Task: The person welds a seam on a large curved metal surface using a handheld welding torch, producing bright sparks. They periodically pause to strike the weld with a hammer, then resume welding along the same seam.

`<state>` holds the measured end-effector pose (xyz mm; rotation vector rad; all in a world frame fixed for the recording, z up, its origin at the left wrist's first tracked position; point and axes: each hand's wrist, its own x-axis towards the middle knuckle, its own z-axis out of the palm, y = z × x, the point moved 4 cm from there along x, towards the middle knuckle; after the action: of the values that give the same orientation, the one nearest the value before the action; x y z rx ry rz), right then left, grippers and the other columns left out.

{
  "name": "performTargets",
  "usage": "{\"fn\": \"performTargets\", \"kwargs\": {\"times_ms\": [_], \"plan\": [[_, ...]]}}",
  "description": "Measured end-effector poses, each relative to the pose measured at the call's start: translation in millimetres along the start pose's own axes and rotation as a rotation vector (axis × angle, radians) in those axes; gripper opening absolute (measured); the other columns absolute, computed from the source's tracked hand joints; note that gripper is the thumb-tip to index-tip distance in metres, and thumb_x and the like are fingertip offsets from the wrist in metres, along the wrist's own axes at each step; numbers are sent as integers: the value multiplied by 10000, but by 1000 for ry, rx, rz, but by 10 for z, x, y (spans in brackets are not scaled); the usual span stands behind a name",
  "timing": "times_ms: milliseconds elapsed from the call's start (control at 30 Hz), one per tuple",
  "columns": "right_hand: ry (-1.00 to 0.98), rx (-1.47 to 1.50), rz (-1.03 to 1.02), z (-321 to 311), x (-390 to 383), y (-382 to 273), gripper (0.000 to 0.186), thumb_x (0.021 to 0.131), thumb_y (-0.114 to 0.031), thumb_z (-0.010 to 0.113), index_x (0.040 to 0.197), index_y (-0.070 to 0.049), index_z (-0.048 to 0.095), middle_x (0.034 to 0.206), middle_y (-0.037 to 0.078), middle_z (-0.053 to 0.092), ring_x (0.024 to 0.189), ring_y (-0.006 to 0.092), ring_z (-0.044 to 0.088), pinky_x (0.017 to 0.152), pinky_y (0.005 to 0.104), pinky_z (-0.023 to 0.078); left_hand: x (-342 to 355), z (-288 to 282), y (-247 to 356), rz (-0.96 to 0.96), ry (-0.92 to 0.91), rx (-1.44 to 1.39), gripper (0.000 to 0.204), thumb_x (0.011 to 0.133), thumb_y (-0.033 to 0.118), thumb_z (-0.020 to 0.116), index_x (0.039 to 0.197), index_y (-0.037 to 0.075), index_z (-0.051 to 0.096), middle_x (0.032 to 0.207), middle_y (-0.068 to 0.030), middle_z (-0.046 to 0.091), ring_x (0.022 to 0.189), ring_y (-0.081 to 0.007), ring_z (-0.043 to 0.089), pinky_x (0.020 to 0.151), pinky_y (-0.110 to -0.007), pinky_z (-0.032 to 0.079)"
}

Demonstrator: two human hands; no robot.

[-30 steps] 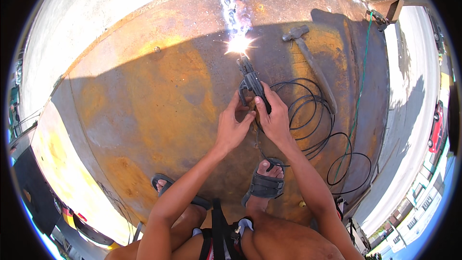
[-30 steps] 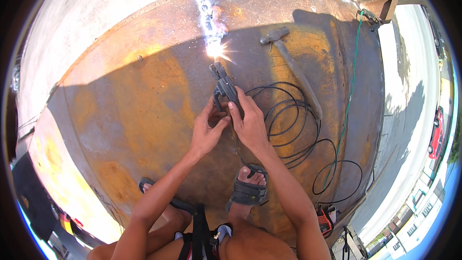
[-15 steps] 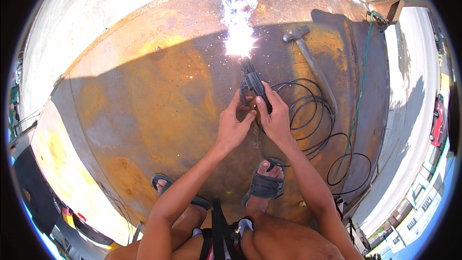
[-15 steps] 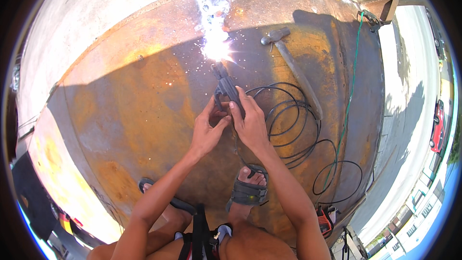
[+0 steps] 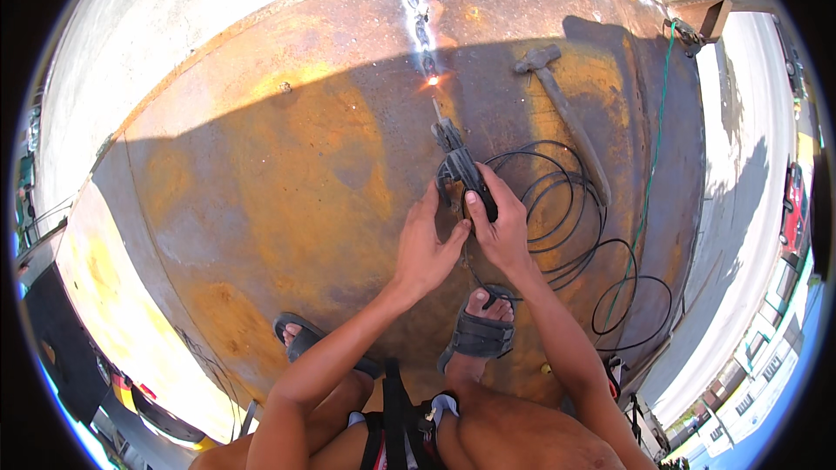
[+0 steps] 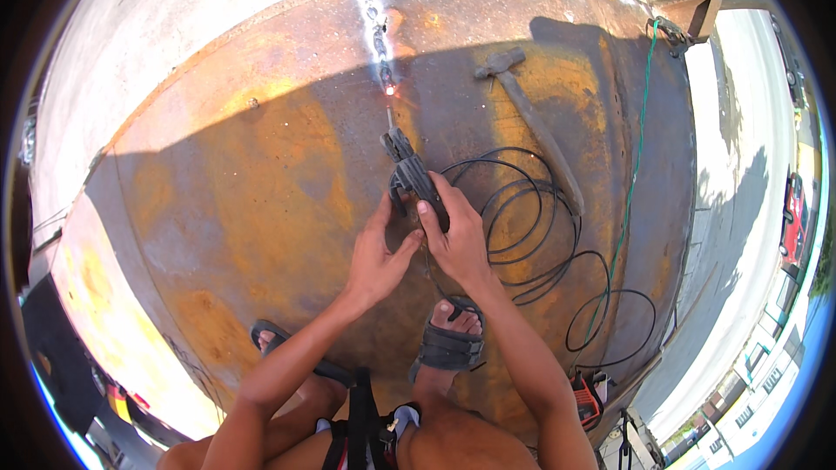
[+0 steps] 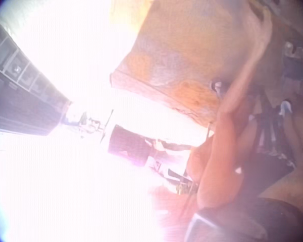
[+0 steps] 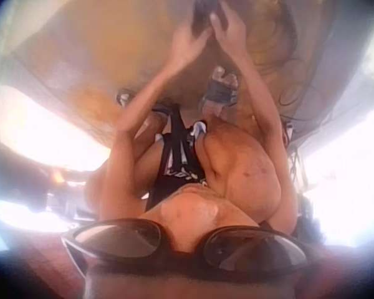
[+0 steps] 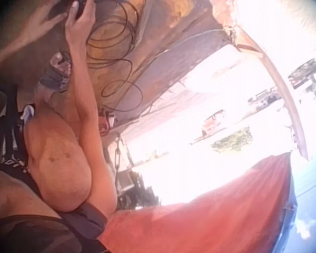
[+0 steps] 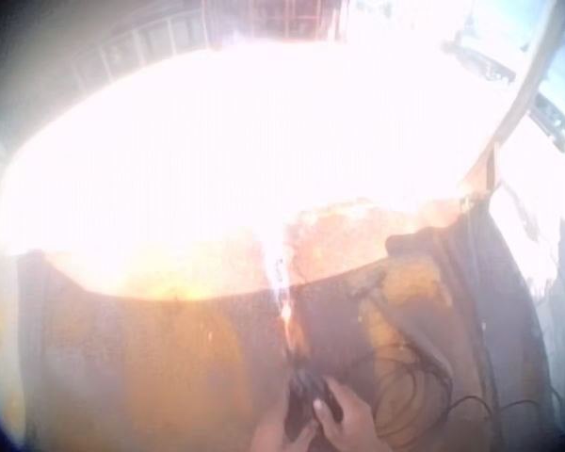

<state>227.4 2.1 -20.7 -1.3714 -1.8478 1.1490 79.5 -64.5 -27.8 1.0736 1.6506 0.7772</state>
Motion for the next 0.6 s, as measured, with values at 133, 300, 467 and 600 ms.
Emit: {"fn": "performTargets", "kwargs": {"times_ms": [133, 300, 467, 600], "plan": [[5, -1, -4, 16, 28, -18, 436, 1078, -202, 666, 1429, 47, 598, 1063, 237, 701, 934, 412, 709, 834, 465, 548, -13, 15, -26, -10, 18, 7, 828, 969, 197, 766, 1602, -134, 347, 1490, -331, 603, 1435, -444, 572, 1175, -458, 457], [6, -4, 28, 28, 108, -50, 427, 1084, -187, 655, 1438, 45, 595, 1034, 236, 694, 903, 410, 698, 817, 469, 542, 99, -21, 12, 8, 10, -17, 843, 976, 234, 765, 1611, -121, 339, 1460, -332, 619, 1384, -448, 606, 1144, -469, 475], [1, -14, 34, 47, 166, -54, 421, 1085, -177, 652, 1443, 38, 595, 1035, 240, 693, 909, 417, 695, 821, 468, 541, 168, -56, -46, -42, -11, 78, 841, 982, 283, 762, 1604, -117, 363, 1415, -332, 641, 1310, -457, 640, 1102, -479, 493], [-3, -18, 33, 42, 171, -7, 417, 1084, -170, 651, 1443, 37, 596, 1040, 243, 695, 916, 421, 697, 823, 468, 542, 179, -62, 12, -102, -21, 85, 837, 982, 288, 763, 1597, -126, 376, 1414, -331, 642, 1334, -457, 628, 1114, -476, 486]]}}
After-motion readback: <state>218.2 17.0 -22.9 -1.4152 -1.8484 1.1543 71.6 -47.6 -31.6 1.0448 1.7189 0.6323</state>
